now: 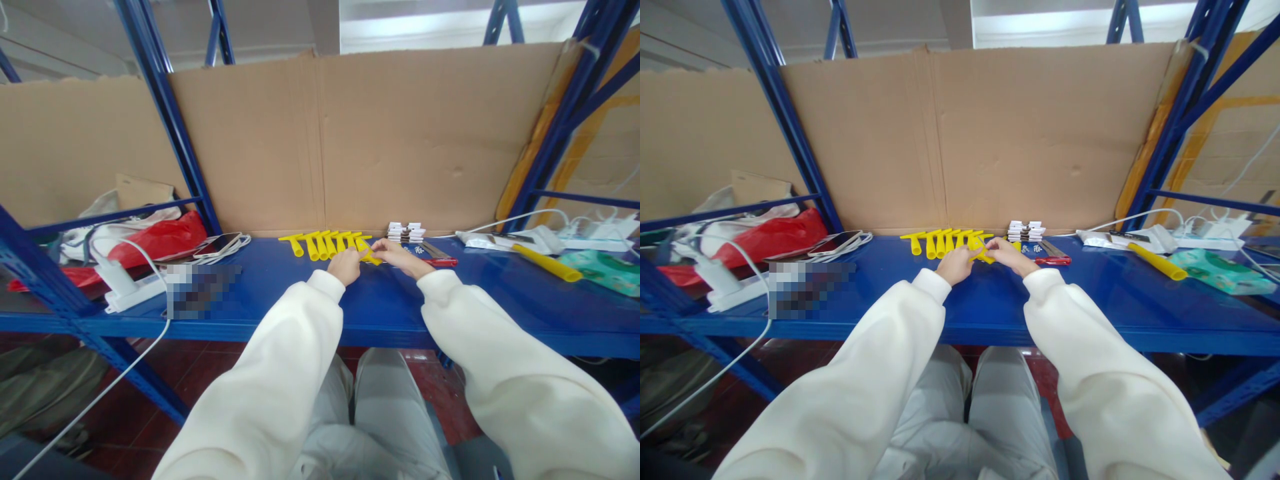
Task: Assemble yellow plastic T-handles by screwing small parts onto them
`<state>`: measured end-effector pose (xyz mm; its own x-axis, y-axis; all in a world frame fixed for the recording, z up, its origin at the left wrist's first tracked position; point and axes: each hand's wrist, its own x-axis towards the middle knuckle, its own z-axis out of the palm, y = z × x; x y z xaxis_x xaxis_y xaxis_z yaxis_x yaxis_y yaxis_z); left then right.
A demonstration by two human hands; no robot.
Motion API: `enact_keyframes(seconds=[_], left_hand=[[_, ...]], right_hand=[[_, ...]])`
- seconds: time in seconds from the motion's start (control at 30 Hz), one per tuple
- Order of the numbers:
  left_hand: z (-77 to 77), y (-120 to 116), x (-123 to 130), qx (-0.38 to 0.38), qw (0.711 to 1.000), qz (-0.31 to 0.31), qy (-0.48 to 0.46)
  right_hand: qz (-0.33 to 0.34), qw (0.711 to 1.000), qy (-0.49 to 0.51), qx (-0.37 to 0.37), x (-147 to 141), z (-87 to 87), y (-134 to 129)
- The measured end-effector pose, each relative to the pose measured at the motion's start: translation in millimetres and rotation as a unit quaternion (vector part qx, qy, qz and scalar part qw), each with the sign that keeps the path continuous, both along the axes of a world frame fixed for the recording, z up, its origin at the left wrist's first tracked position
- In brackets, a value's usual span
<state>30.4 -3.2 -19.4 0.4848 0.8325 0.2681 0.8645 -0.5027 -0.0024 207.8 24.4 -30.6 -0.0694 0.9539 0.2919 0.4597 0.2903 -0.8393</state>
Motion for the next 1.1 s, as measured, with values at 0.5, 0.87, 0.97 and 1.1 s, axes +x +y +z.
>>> enact_keyframes(seconds=[0.5, 0.87, 0.97, 1.1], left_hand=[[0.1, -1.9, 1.1, 0.011, 0.998, 0.036, -0.050], [-1.1, 3.5, -5.6, -0.003, 0.999, 0.002, -0.049], [-3.9, 6.3, -9.1, -0.015, 1.000, -0.016, -0.021], [-4.4, 5.1, -11.3, -0.020, 1.000, -0.022, 0.007]], right_hand=[[-0.077, 0.994, 0.079, 0.002, -14.9, 0.2, 0.4], [0.011, 0.991, 0.105, -0.085, -5.2, 3.9, -5.5], [0.004, 0.991, 0.105, -0.086, -3.4, 4.3, -4.0], [0.012, 0.989, 0.122, -0.087, -2.5, 5.0, -7.0]])
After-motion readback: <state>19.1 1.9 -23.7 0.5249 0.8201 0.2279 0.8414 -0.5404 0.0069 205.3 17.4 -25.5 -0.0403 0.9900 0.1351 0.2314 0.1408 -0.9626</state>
